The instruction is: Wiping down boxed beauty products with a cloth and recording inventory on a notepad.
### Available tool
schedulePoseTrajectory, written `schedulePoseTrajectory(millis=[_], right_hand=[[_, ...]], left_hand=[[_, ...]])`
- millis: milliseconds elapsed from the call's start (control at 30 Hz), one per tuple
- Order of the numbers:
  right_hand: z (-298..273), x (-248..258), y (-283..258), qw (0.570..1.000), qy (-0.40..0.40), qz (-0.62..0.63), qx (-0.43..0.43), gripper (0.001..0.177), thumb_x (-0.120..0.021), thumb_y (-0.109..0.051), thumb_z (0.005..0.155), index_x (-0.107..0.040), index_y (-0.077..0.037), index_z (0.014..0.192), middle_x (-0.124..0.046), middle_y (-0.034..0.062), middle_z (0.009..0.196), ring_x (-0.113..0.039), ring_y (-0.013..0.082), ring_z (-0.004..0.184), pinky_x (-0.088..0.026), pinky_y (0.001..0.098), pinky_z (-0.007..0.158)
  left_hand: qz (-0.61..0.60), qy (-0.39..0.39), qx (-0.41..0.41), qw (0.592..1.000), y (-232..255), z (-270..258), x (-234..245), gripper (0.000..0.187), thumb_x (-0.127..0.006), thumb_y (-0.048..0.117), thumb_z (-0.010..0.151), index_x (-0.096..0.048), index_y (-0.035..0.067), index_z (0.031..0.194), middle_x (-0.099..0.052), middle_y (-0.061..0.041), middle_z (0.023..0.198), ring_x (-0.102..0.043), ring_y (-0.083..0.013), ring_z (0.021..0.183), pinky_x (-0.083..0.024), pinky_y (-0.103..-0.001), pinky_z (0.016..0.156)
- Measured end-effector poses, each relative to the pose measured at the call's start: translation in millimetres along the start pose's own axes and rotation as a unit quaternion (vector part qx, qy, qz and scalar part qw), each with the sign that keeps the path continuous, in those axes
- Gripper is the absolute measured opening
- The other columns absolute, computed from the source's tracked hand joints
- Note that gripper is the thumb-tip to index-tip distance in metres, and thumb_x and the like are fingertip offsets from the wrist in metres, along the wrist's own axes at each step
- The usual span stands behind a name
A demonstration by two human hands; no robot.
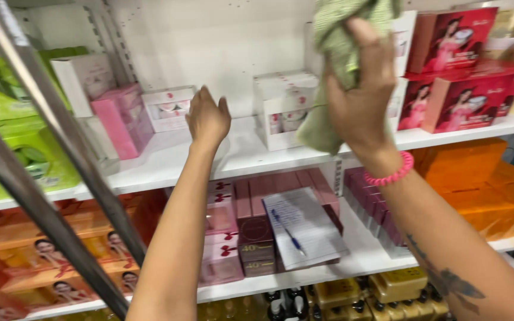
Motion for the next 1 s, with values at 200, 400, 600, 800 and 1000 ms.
schedulePoseTrajectory(millis=[200,400,600,800,1000], right_hand=[[-18,-120,-105,0.979,-0.166,0.028,-0.112,0.060,-0.071,0.004,0.083,-0.058,-0.011,0.140,-0.057,0.0212,0.120,-0.058,0.0410,0.110,-0.053,0.0529,0.095],[-108,-257,-93,0.870,-0.415,-0.044,-0.264,0.065,-0.067,-0.003,0.078,-0.054,-0.014,0.141,-0.050,0.0217,0.137,-0.047,0.0480,0.124,-0.048,0.0591,0.094],[-107,-314,-60,0.658,-0.620,-0.112,-0.411,0.057,-0.069,-0.029,0.086,-0.064,-0.013,0.141,-0.046,0.0125,0.159,-0.035,0.0463,0.146,-0.037,0.0610,0.116],[-86,-322,-64,0.624,-0.624,-0.107,-0.458,0.085,-0.067,-0.032,0.084,-0.030,-0.034,0.160,-0.026,0.0112,0.166,-0.023,0.0502,0.150,-0.025,0.0703,0.118],[-166,-415,31,0.683,-0.557,-0.005,-0.472,0.109,-0.069,-0.022,0.072,-0.013,-0.020,0.166,-0.025,0.0275,0.165,-0.034,0.0435,0.150,-0.033,0.0431,0.121]], left_hand=[[0.020,-0.093,0.132,0.987,-122,-12,2,0.053,-0.062,0.018,0.096,-0.046,-0.009,0.139,-0.052,-0.031,0.141,-0.050,-0.0445,0.131,-0.042,-0.051,0.112],[-0.040,-0.032,0.070,0.996,-158,3,-9,0.051,-0.062,0.010,0.093,-0.045,-0.009,0.138,-0.046,-0.034,0.141,-0.049,-0.0494,0.129,-0.043,-0.053,0.110],[-0.016,-0.037,0.087,0.995,-171,20,-15,0.064,-0.060,0.005,0.090,-0.033,-0.007,0.147,-0.033,-0.031,0.155,-0.044,-0.0548,0.131,-0.041,-0.055,0.109],[-0.042,-0.090,0.144,0.985,-192,37,-29,0.089,-0.061,0.012,0.091,-0.006,-0.004,0.158,-0.013,-0.026,0.166,-0.035,-0.0526,0.141,-0.033,-0.051,0.118],[-0.032,-0.088,0.112,0.989,-251,74,-73,0.097,-0.066,0.016,0.091,0.004,-0.004,0.156,0.000,-0.023,0.165,-0.012,-0.0405,0.156,-0.021,-0.046,0.124]])
Point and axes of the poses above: each hand's wrist, its own z-axis towards the middle knuckle, its own x-axis out of the back of the hand, y = z × x, the point moved 3 cm from there along z, towards the middle knuckle
